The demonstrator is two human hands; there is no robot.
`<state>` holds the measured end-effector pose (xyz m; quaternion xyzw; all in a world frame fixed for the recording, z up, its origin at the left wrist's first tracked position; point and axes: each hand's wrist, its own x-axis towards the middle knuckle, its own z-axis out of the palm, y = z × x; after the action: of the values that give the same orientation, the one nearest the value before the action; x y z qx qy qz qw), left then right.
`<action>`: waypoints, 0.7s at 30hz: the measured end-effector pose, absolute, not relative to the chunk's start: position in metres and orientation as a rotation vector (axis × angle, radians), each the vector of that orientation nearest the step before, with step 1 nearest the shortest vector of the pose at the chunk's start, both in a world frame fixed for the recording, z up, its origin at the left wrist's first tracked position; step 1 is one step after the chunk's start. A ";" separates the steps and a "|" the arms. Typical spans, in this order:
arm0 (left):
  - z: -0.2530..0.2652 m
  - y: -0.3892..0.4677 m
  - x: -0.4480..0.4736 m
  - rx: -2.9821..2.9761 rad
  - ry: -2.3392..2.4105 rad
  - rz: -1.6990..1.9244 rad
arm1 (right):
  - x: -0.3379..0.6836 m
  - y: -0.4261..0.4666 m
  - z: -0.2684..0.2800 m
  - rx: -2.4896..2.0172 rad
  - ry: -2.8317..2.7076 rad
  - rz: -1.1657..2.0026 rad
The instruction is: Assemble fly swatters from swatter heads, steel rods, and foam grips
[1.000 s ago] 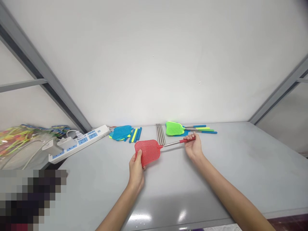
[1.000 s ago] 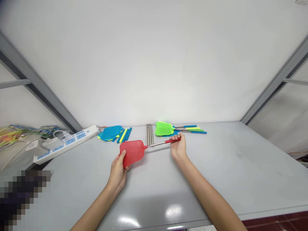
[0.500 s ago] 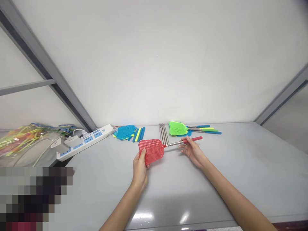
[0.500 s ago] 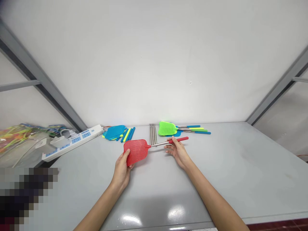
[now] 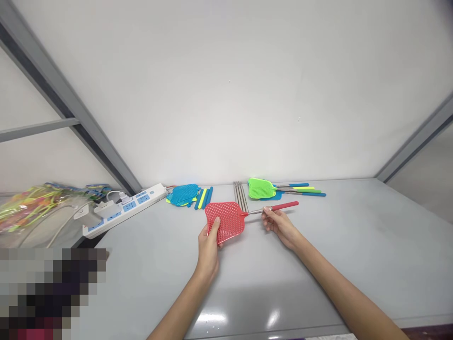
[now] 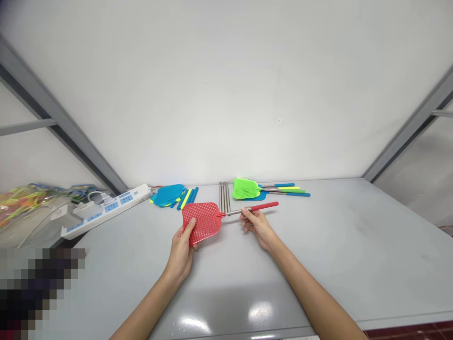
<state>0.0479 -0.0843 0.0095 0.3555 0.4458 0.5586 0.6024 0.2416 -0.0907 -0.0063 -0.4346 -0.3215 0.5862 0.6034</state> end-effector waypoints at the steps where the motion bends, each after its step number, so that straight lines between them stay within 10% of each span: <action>1: 0.010 -0.085 0.048 0.838 1.024 1.295 | 0.242 -0.091 -0.006 -0.999 -0.750 1.367; 21: 0.028 -0.092 0.043 0.969 1.072 1.517 | 0.268 -0.083 0.002 -1.027 -0.618 1.194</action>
<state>0.0427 -0.0921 0.0281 0.4007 0.4430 0.6273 0.4996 0.2683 -0.0827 0.0023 -0.4543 -0.2733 0.5284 0.6631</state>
